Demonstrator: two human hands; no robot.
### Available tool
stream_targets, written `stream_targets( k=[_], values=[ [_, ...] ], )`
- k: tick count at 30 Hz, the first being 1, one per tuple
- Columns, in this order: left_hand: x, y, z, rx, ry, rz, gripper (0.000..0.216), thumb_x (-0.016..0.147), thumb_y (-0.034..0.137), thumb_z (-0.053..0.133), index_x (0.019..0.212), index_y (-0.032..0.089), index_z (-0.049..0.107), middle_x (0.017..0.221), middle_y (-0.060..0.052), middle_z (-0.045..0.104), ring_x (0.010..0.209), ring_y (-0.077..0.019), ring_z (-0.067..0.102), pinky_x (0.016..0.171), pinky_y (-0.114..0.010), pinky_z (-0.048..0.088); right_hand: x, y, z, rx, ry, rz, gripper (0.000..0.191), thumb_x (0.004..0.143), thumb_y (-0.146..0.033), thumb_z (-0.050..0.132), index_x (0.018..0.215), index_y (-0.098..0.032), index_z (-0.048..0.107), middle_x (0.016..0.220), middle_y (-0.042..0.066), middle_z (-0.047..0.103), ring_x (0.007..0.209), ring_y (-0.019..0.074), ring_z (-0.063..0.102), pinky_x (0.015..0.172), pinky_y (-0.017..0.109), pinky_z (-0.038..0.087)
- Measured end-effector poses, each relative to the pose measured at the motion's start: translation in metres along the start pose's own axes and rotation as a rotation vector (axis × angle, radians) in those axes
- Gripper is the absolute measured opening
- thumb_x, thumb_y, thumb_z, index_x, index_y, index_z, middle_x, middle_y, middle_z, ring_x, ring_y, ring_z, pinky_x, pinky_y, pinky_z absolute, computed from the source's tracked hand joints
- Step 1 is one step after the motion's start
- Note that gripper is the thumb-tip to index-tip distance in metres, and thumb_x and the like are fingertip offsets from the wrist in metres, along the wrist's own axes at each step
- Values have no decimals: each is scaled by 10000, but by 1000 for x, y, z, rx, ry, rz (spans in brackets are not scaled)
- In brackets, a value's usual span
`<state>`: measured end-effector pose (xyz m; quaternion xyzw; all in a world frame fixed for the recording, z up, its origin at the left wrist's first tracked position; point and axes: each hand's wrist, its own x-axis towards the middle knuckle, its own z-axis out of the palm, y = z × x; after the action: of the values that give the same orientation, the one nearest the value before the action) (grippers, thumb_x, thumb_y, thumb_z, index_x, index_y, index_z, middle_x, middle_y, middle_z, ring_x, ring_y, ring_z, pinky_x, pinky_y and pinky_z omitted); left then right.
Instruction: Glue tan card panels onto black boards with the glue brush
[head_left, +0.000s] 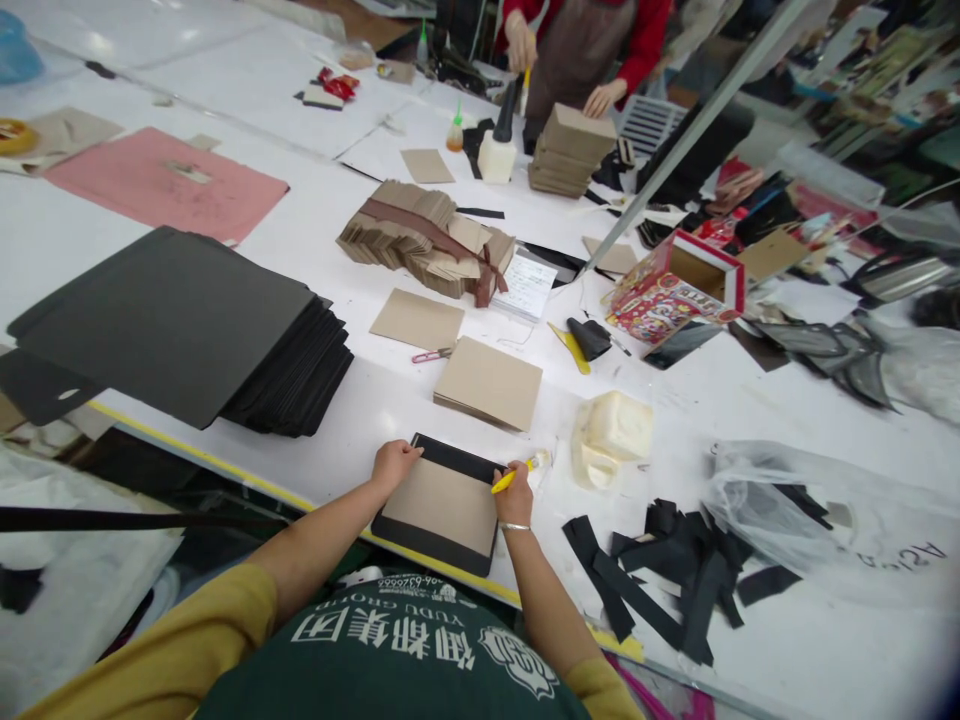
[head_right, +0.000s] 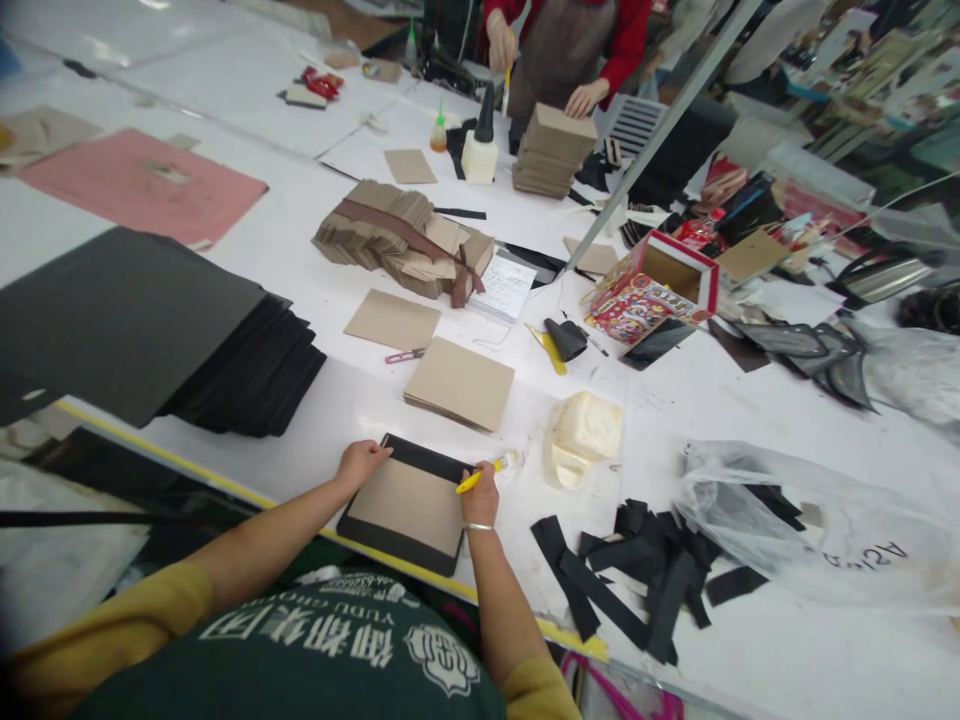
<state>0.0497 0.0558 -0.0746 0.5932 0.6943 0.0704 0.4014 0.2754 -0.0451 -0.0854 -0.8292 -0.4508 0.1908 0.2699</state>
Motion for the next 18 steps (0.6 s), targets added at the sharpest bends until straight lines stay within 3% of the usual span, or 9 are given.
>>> stream_targets(
  k=[18],
  values=[
    [3,-1,4,69,-25,22,313,694,454,520,543,180,517,506,22,524,539,-119,492,510,-214,305,1,7,5,-69,-28,7,248,765,-276,452,993,-183,421,758,7,566,615,142,549,589,237,401]
  ],
)
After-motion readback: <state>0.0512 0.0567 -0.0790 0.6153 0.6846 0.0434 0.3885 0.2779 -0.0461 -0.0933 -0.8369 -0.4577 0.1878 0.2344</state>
